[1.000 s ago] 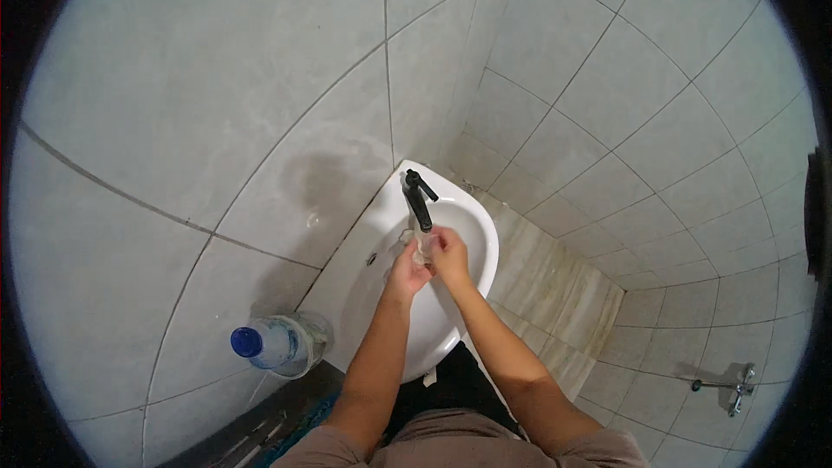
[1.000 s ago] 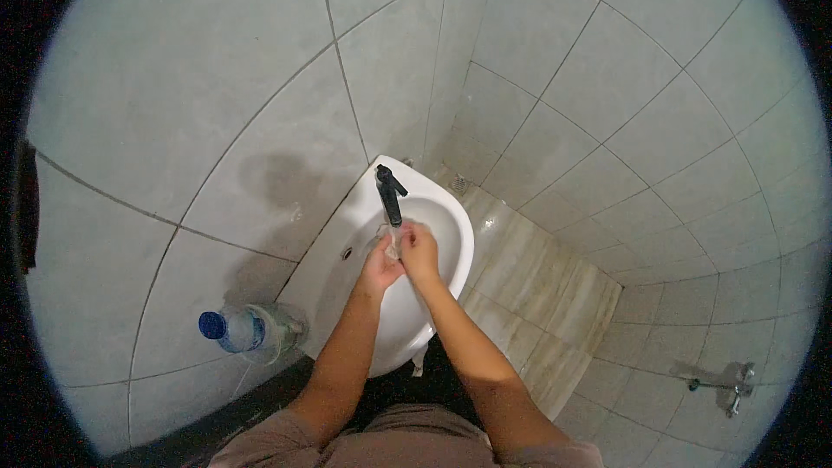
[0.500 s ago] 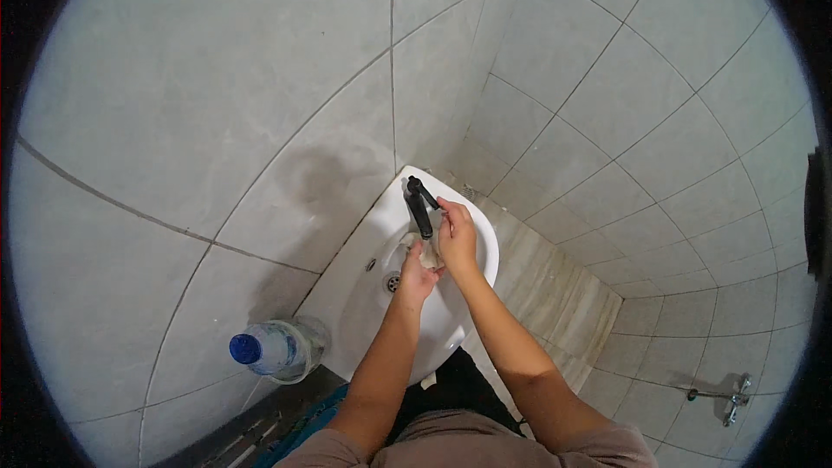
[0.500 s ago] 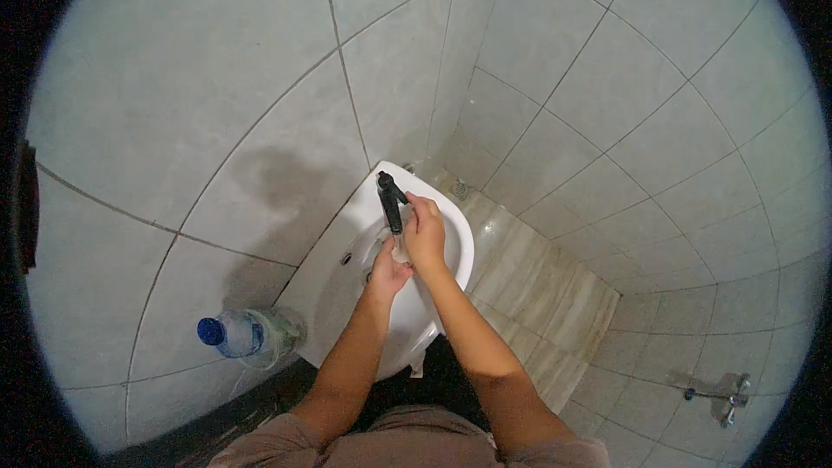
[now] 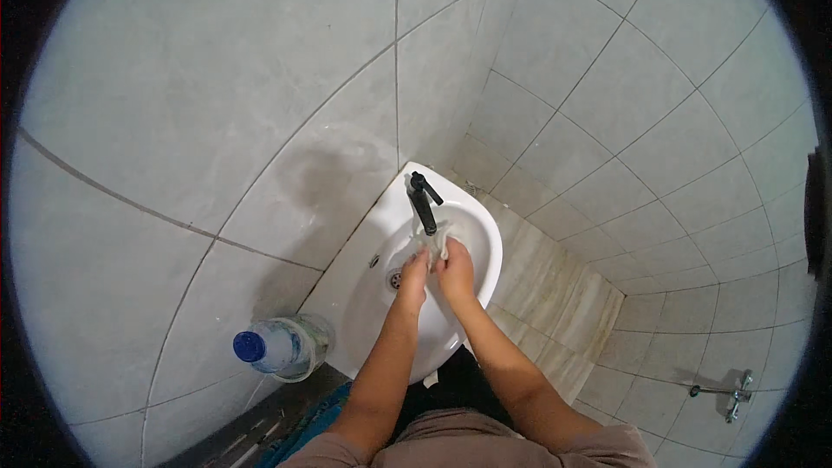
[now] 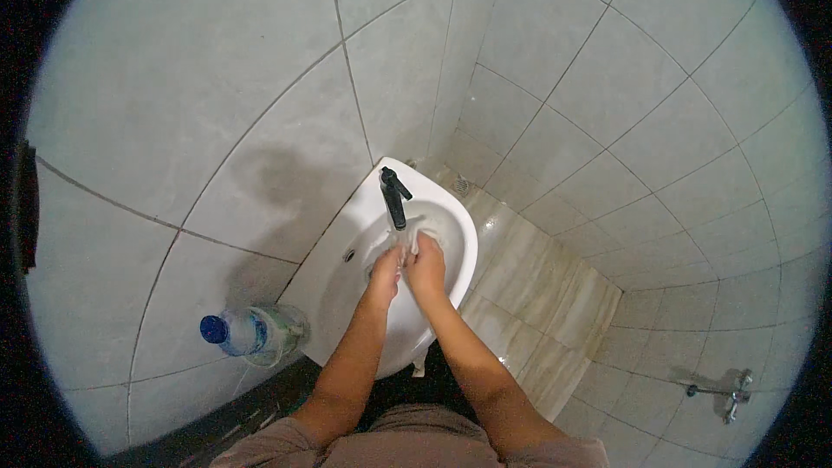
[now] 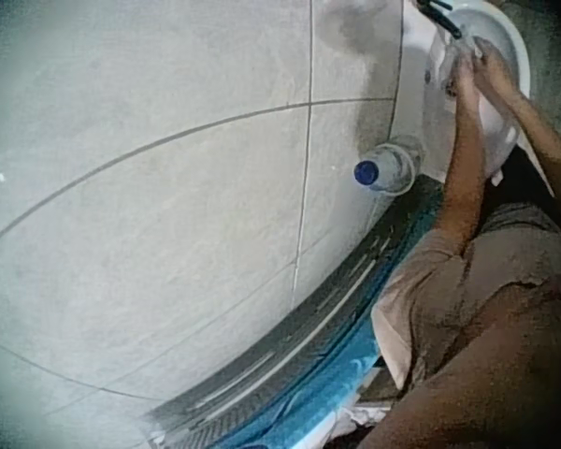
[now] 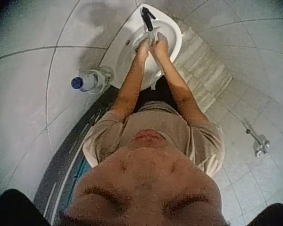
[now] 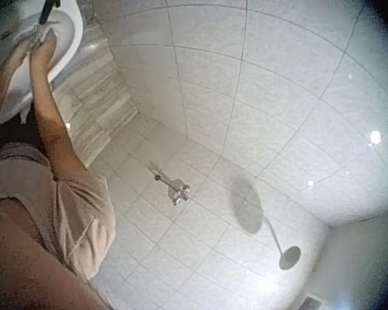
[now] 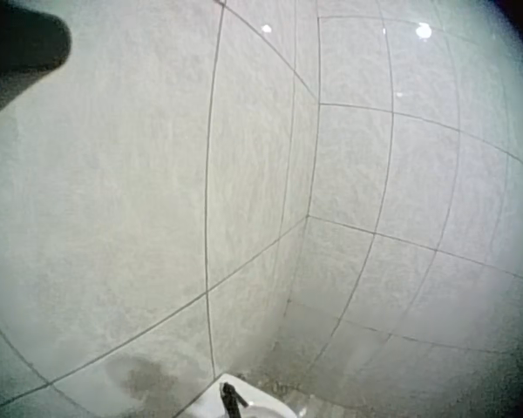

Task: The person wipes the tiled bathroom walls with a cloth, repeatedly rinsing and wringing the cloth at the sink. They clean multiple wall sections around the shower area and near the toilet, using circular and vertical motions.

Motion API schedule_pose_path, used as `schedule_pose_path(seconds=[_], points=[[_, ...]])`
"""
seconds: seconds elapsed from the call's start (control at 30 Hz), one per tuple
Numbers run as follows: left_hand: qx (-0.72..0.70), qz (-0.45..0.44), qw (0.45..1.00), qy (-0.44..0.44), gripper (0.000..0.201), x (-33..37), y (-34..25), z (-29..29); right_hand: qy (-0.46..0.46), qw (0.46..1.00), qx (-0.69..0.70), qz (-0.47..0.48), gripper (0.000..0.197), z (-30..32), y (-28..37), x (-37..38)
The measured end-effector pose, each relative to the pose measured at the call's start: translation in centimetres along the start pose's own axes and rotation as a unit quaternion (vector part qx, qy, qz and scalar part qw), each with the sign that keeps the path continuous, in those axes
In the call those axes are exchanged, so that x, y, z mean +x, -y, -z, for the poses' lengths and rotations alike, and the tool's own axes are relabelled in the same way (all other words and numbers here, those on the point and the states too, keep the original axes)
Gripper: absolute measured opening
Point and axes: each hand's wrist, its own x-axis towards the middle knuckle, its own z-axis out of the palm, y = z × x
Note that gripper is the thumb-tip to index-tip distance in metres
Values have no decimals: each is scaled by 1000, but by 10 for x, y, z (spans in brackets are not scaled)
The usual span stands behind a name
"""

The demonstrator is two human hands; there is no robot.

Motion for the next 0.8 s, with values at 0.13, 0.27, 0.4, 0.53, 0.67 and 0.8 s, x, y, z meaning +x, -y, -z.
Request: schedule_pose_path(seconds=[0.13,0.27,0.4,0.53,0.67,0.8], points=[[-270,95,948,139,52,-5,2,-4,89,989,-102,66,26,14,19,-1],[-346,117,903,226,44,7,9,-1,225,966,-99,74,19,22,20,1],[-346,144,913,161,30,6,-8,-14,240,967,-63,-63,32,64,57,52],[-358,142,904,185,20,24,-8,-11,24,993,-18,111,38,39,37,73],[-351,143,909,173,15,33,1,-3,74,994,55,57,44,27,40,71],[-415,206,884,73,14,11,-13,-7,108,980,165,36,41,13,23,75]])
